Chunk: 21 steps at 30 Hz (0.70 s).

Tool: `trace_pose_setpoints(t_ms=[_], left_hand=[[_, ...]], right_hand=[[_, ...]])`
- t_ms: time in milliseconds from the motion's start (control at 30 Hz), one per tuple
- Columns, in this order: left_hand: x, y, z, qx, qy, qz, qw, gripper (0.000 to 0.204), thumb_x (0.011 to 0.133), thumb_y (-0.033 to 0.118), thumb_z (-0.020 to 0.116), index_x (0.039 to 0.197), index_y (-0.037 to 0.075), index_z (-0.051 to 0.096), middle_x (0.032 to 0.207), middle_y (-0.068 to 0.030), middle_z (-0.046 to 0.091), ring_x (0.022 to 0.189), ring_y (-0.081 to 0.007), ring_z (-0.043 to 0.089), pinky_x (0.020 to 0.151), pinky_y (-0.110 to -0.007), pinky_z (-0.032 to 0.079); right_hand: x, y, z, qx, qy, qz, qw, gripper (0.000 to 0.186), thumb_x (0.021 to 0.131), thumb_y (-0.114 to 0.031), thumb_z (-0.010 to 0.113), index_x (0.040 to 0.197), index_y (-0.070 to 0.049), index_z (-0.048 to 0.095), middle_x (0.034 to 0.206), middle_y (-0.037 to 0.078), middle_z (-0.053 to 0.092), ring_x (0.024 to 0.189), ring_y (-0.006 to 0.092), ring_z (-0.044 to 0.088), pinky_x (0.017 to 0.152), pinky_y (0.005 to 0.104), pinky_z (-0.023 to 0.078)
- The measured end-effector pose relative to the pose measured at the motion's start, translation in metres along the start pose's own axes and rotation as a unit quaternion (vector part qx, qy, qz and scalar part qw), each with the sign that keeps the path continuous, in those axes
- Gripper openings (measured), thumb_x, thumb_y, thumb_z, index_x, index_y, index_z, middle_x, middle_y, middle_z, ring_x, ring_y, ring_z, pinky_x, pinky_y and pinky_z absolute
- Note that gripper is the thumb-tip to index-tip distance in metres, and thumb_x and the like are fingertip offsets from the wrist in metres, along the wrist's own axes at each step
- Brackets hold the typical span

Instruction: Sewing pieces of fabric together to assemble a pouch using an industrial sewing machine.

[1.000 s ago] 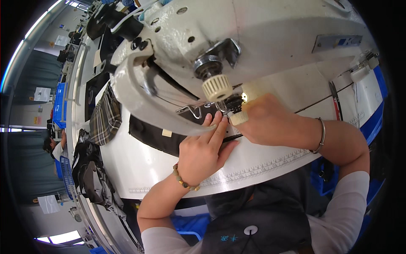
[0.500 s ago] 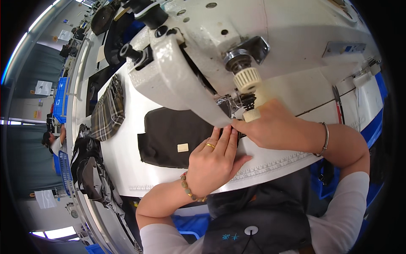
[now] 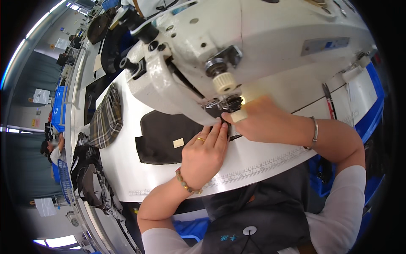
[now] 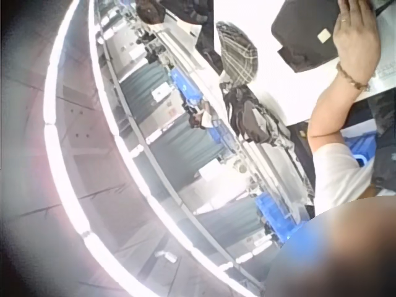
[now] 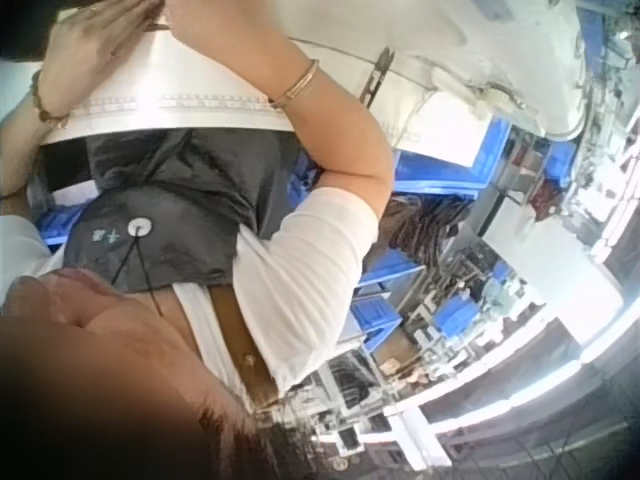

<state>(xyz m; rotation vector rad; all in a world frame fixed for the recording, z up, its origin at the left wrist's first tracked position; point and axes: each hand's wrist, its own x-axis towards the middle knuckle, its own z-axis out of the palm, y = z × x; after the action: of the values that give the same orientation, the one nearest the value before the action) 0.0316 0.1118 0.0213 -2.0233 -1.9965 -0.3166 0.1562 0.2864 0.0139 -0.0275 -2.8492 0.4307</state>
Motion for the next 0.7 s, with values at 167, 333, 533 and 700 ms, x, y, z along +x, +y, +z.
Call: trace_pose_setpoints(t_ms=[167, 333, 533, 700], left_hand=[[-0.013, 0.015, -0.029, -0.007, -0.012, 0.014, 1.000, 0.025, 0.087, 0.015, 0.073, 0.109, 0.002, 0.072, 0.103, -0.0093, 0.075, 0.092, -0.0229, 0.075, 0.070, -0.031, 0.059], [-0.035, 0.046, -0.055, -0.159, -0.040, 0.096, 0.982, 0.037, 0.092, 0.024, 0.066, 0.119, -0.002, 0.068, 0.114, -0.0187, 0.071, 0.105, -0.0361, 0.069, 0.089, -0.042, 0.054], [-0.075, 0.022, -0.055, -0.073, 0.102, 0.018, 0.992, 0.028, 0.099, 0.024, 0.064, 0.110, 0.000, 0.073, 0.100, -0.0163, 0.074, 0.093, -0.0341, 0.072, 0.081, -0.042, 0.058], [-0.101, -0.006, -0.046, -0.030, 0.089, -0.085, 0.992, 0.026, 0.099, 0.022, 0.065, 0.113, 0.001, 0.073, 0.106, -0.0179, 0.073, 0.098, -0.0367, 0.069, 0.086, -0.045, 0.055]], right_hand=[[0.002, -0.019, 0.002, 0.338, 0.002, 0.089, 0.937, 0.029, 0.094, -0.032, 0.061, 0.099, -0.006, 0.072, 0.078, 0.019, 0.070, 0.068, 0.0359, 0.068, 0.064, 0.0440, 0.054], [-0.049, -0.035, -0.005, 0.346, 0.039, 0.059, 0.936, 0.019, 0.088, -0.014, 0.064, 0.101, -0.004, 0.073, 0.091, 0.014, 0.074, 0.084, 0.0313, 0.070, 0.076, 0.0412, 0.054], [-0.229, -0.025, -0.098, 0.306, 0.169, 0.210, 0.913, 0.020, 0.094, -0.008, 0.067, 0.113, -0.008, 0.075, 0.101, 0.008, 0.076, 0.089, 0.0201, 0.072, 0.080, 0.0295, 0.054], [-0.450, -0.054, -0.174, 0.175, 0.402, 0.500, 0.747, 0.018, 0.085, -0.008, 0.073, 0.103, -0.002, 0.076, 0.098, 0.004, 0.075, 0.090, 0.0123, 0.067, 0.087, 0.0265, 0.052]])
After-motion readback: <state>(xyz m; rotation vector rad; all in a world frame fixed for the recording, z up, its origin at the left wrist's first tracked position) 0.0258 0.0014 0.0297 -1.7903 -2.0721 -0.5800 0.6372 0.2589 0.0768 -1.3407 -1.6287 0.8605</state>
